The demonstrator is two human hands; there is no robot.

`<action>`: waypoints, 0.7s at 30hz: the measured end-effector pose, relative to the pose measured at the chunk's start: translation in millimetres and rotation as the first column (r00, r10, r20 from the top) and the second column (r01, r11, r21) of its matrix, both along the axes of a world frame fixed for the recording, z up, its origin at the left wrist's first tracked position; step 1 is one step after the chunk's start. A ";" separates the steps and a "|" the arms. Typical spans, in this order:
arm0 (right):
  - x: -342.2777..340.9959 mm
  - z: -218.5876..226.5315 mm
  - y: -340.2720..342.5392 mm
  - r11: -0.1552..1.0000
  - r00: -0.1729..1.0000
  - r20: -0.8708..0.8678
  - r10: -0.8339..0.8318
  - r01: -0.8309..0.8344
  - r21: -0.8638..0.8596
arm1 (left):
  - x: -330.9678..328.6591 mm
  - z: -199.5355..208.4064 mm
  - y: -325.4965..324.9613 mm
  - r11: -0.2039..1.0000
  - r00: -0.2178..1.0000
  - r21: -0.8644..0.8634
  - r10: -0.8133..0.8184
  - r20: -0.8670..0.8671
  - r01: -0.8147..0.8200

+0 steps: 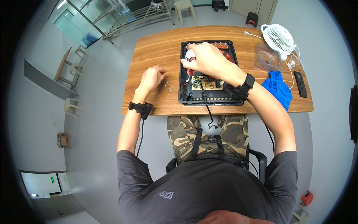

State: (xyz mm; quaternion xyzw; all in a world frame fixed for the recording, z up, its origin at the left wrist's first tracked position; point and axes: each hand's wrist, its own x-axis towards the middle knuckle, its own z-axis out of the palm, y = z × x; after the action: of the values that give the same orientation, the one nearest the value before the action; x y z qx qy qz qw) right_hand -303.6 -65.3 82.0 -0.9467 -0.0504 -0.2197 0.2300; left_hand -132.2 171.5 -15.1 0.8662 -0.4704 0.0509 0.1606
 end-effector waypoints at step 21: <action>8.0 -28.0 7.4 0.997 0.992 -0.094 0.082 -0.082 0.002 | -58.8 44.0 -58.6 0.928 0.800 -0.163 -0.371 -0.472 0.334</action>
State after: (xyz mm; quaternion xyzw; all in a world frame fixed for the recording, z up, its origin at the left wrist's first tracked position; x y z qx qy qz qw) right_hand -295.6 -57.9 54.1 -0.9533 -0.0785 -0.1651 0.2402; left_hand -191.0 112.9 28.9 0.7409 -0.5641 -0.1866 0.3132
